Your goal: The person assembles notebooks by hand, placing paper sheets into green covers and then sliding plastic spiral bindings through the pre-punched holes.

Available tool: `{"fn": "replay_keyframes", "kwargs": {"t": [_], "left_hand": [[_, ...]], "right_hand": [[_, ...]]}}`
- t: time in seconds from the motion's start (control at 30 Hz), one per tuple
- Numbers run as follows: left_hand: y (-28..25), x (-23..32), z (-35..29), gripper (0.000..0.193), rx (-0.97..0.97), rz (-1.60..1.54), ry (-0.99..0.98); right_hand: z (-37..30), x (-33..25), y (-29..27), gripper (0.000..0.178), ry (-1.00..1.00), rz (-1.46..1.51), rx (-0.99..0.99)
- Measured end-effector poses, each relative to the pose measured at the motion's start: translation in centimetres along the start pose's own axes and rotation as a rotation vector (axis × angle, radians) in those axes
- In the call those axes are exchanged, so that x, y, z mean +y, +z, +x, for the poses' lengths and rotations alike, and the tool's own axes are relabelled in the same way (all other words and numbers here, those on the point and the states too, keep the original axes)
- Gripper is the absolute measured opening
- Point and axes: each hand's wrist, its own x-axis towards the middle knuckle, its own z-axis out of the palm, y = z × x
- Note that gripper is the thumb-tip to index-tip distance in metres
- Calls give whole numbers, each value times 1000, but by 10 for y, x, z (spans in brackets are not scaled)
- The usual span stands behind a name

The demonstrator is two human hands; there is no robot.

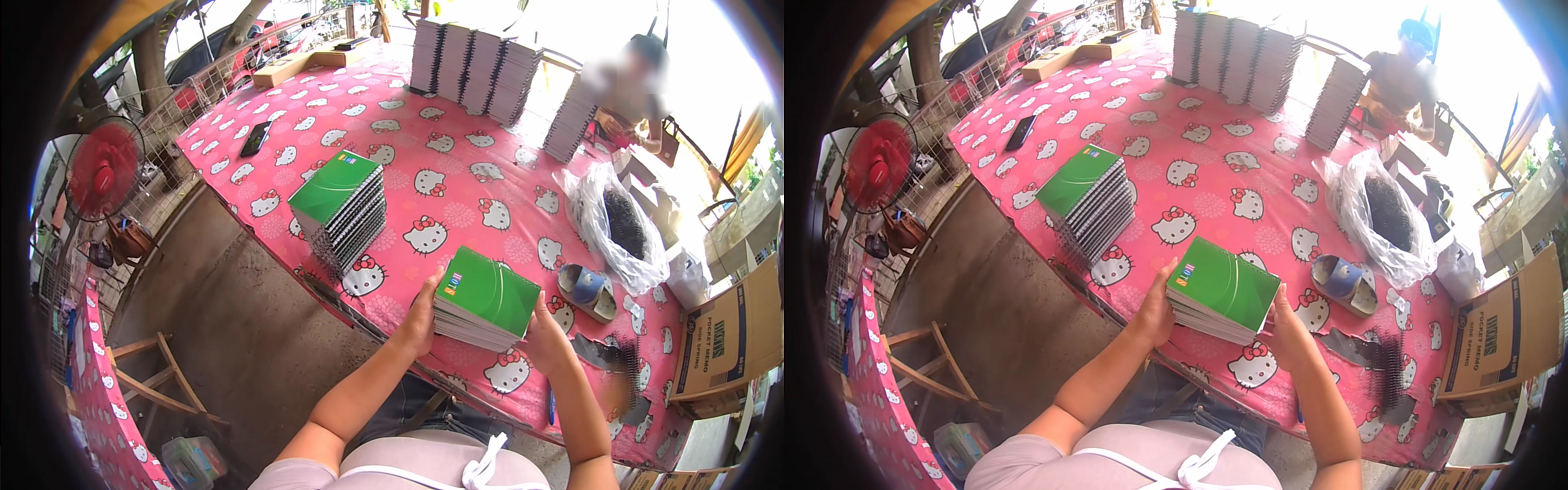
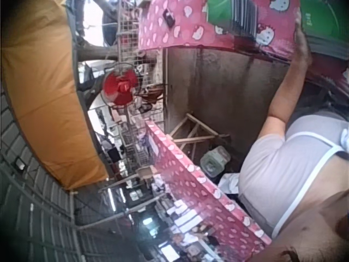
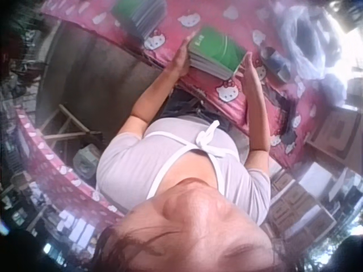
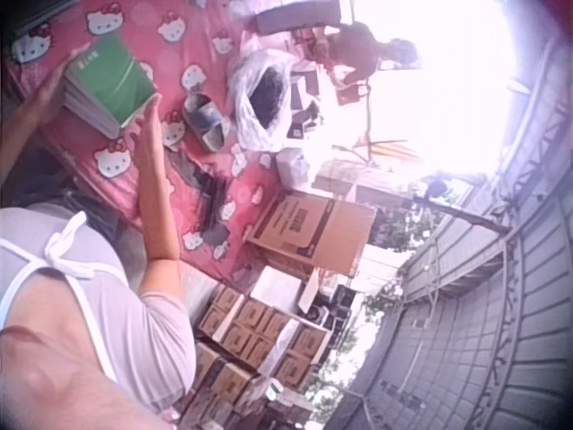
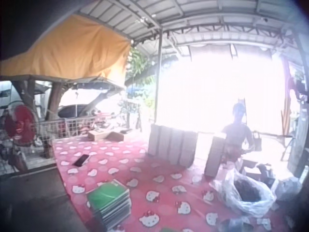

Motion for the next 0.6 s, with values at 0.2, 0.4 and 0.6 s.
{"fn": "replay_keyframes", "kwargs": {"t": [0.2,0.4,0.6], "left_hand": [[-15,4,5,69,115,-31,137],[3,38,-14,74,101,274,398],[43,33,-8,87,-154,885,808]], "right_hand": [[-9,-2,21,42,-484,-169,157],[-6,-17,-23,43,-744,-410,454],[-19,-28,28,37,-979,-311,299]]}}
